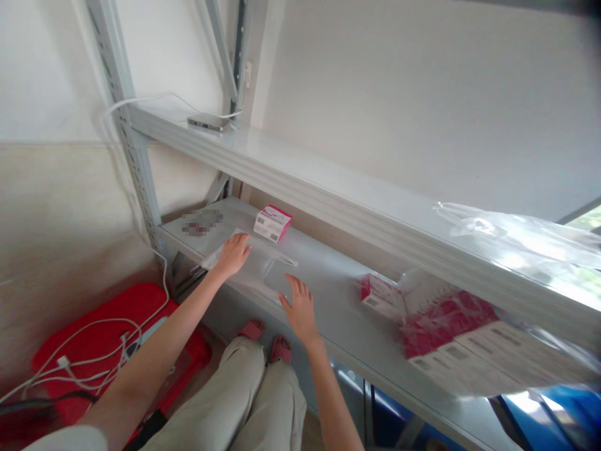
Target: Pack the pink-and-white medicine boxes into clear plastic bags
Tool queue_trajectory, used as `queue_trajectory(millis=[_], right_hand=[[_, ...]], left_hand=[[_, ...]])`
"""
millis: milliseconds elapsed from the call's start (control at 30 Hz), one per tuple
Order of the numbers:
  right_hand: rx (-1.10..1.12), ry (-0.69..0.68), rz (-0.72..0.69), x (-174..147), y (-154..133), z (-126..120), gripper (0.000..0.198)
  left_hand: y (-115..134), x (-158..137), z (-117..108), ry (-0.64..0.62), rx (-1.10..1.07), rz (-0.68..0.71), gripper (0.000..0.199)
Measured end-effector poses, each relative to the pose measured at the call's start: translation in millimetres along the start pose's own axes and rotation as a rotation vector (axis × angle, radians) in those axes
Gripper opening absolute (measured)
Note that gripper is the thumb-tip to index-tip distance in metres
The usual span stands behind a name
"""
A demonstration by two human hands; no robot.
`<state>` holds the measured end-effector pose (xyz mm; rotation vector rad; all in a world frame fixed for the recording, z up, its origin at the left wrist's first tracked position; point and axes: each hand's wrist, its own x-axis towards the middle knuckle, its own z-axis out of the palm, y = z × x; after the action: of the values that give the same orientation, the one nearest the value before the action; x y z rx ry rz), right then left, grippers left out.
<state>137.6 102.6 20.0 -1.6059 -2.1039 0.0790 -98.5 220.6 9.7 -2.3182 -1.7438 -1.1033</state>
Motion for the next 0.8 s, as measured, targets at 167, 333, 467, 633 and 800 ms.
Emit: queue_trajectory(millis=[167, 333, 467, 633, 800], right_hand=[[-0.016, -0.021, -0.216, 19, -64, 40, 0.05], [-0.071, -0.124, -0.204, 19, -63, 86, 0.057], [-0.102, -0.12, -0.168, 8, -42, 90, 0.055], [-0.144, -0.092, -0.149, -1, -30, 79, 0.053], [-0.164, -0.098, -0.143, -1, -31, 78, 0.051]], left_hand=[[-23, 19, 41, -0.294, 0.034, -0.005, 0.043], [-45, 5, 54, -0.375, 0.047, -0.076, 0.053], [-48, 1, 57, -0.339, 0.07, -0.051, 0.053], [-41, 3, 47, -0.109, 0.01, -0.063, 0.044], [-52, -11, 38, 0.173, 0.055, -0.249, 0.04]])
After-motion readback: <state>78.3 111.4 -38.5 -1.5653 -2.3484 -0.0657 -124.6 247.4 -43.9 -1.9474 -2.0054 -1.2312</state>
